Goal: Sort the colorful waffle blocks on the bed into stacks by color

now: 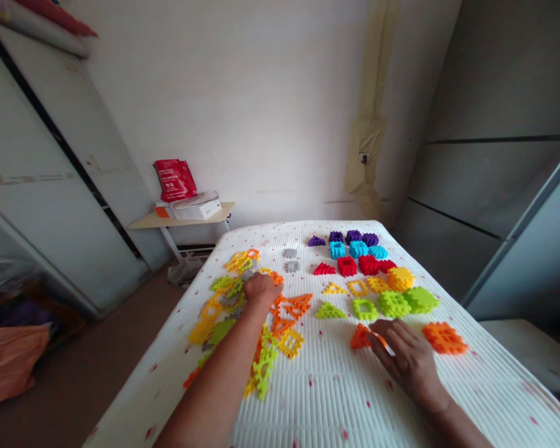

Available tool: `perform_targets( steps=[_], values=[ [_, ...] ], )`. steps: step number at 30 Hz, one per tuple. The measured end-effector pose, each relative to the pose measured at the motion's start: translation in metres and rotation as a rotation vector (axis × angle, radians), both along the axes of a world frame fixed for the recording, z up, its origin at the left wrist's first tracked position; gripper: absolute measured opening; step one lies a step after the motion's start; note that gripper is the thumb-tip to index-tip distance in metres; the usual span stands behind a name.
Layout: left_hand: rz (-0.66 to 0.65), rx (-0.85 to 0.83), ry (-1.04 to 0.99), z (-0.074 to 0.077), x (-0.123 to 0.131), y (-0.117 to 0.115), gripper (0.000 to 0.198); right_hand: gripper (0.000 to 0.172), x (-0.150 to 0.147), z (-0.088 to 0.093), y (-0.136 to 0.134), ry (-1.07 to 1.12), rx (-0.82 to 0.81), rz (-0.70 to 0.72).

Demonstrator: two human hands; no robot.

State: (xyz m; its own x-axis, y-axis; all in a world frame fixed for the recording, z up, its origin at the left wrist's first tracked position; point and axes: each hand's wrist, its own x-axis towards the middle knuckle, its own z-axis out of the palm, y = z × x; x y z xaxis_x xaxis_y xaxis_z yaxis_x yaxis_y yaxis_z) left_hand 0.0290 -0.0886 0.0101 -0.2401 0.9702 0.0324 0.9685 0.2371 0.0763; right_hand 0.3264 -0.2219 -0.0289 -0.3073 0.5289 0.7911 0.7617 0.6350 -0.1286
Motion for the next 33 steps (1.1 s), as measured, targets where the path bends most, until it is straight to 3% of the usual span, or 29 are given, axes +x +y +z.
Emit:
perform_targets(
  steps=[8,11,17,20,22,25,28,33],
  values=[
    [-0.012,0.056,-0.026,-0.012,0.006,-0.005,0.024,0.008,0.001,0.000,0.001,0.019,-0.017,0.016],
    [-0.054,0.117,-0.088,-0.014,0.007,-0.010,0.028,0.008,-0.001,0.001,0.000,0.016,-0.029,0.015],
    [-0.174,0.229,-0.339,-0.002,0.008,-0.017,0.044,0.010,-0.004,0.002,0.001,0.010,0.027,0.030],
    [-0.211,0.271,-0.485,0.003,0.010,-0.031,0.044,0.009,-0.005,0.003,0.001,0.010,0.026,0.036],
    [-0.258,0.293,-0.684,0.001,0.013,-0.045,0.040,0.011,-0.007,0.004,0.001,0.013,0.016,0.033],
    [-0.371,0.212,-1.019,-0.006,0.023,-0.072,0.026,0.018,-0.018,0.006,-0.002,0.012,0.000,0.041],
    [-0.462,0.034,-1.199,-0.013,0.038,-0.097,0.016,0.024,-0.035,0.008,-0.008,-0.030,-0.024,0.103],
    [-0.406,-0.225,-1.430,-0.022,0.057,-0.119,0.015,0.025,-0.057,0.009,-0.015,-0.134,-0.062,0.169]
  ],
)
